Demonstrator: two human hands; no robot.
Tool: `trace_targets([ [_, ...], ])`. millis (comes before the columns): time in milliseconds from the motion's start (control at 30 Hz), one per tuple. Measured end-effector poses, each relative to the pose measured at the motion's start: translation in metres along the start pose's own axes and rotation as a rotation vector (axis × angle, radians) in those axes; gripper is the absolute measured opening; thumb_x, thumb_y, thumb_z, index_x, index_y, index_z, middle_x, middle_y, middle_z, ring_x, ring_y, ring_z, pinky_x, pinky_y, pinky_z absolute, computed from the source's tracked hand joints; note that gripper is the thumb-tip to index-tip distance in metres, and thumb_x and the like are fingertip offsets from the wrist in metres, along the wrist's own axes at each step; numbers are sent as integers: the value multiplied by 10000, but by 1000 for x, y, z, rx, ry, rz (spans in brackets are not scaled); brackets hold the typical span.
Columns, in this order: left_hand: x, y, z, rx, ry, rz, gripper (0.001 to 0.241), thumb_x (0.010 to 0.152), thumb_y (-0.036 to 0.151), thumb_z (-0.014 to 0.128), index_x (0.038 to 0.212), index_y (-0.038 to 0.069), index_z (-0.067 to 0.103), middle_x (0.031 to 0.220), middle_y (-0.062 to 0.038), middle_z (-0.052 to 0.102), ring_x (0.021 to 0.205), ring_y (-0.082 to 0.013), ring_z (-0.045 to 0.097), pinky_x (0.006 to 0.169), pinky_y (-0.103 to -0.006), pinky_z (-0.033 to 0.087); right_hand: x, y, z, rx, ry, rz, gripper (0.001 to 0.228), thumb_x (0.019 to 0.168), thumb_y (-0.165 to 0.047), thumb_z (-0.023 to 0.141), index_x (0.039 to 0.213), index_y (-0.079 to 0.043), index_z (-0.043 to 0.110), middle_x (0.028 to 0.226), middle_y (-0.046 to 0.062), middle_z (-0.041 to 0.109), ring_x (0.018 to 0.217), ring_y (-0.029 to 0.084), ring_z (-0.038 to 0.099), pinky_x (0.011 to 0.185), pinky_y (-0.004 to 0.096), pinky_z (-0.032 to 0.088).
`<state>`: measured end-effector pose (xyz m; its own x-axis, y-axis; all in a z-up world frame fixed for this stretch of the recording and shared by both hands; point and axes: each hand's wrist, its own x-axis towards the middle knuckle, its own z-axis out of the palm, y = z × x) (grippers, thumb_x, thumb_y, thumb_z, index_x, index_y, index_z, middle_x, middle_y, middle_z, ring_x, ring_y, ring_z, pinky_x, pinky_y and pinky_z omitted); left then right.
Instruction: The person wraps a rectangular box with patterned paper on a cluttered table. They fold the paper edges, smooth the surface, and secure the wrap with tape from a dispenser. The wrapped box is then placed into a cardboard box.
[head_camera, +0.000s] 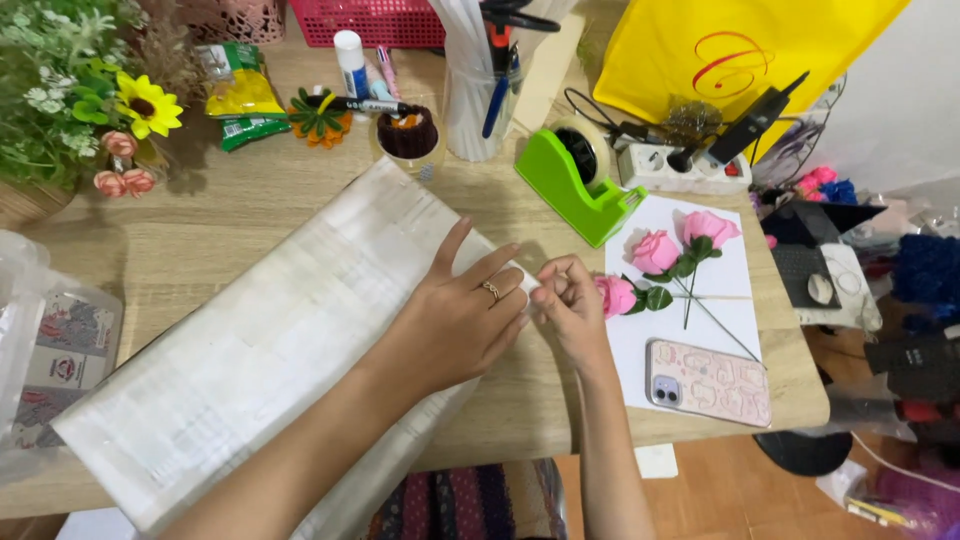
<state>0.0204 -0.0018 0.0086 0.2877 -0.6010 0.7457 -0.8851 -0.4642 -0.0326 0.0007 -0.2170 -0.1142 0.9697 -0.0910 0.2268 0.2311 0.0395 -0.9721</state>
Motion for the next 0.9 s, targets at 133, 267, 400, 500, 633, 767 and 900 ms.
trace_targets([
  [133, -1, 1, 3, -34, 19, -12, 274, 1028, 265, 491, 855, 110, 637, 957, -68, 700, 1179, -251, 683, 1179, -655, 328, 4, -1, 2, 47, 4, -52, 448, 930, -350, 743, 1181, -16, 579, 654, 38, 593, 554, 74, 596, 519, 188, 455],
  [267, -1, 3, 2, -84, 25, -34, 285, 1027, 265, 493, 842, 105, 639, 929, -74, 709, 1132, -266, 703, 1176, -663, 326, 7, 12, -17, -76, -114, -9, 443, 890, -347, 771, 1164, -8, 689, 676, 67, 660, 612, 97, 626, 584, 221, 472],
  [400, -1, 1, 3, -92, 0, -40, 239, 1007, 239, 511, 866, 105, 648, 927, -82, 711, 1142, -273, 702, 1182, -664, 305, 8, 16, -18, -39, -135, 10, 418, 891, -284, 782, 1187, -4, 692, 699, 83, 679, 646, 115, 662, 636, 235, 504],
  [500, -1, 1, 1, -108, -22, -57, 253, 1013, 245, 511, 856, 101, 646, 930, -88, 722, 1145, -280, 703, 1185, -670, 291, 6, 1, -11, -24, -158, 27, 340, 898, -175, 772, 1177, 3, 694, 712, 84, 688, 662, 113, 664, 658, 235, 506],
  [633, 0, 3, 0, -93, -29, -49, 247, 1009, 237, 521, 846, 95, 640, 895, -97, 721, 1125, -287, 711, 1182, -676, 301, 2, -4, -15, -32, -205, 75, 351, 888, -98, 765, 1221, -20, 688, 759, 60, 659, 702, 122, 645, 687, 253, 510],
  [767, -4, 1, 3, -77, -149, -58, 209, 979, 247, 565, 868, 89, 646, 958, -111, 740, 1134, -298, 700, 1190, -687, 280, 3, -2, -20, -135, -269, 137, 424, 854, -13, 777, 1265, -45, 682, 772, 39, 631, 712, 135, 618, 701, 268, 507],
  [900, -7, 1, 11, -63, -222, -74, 199, 977, 246, 562, 901, 93, 664, 1003, -106, 749, 1120, -292, 703, 1193, -666, 275, -6, 21, -29, -191, -237, 144, 312, 915, -8, 713, 1226, -43, 708, 795, 63, 657, 731, 147, 599, 708, 295, 497],
])
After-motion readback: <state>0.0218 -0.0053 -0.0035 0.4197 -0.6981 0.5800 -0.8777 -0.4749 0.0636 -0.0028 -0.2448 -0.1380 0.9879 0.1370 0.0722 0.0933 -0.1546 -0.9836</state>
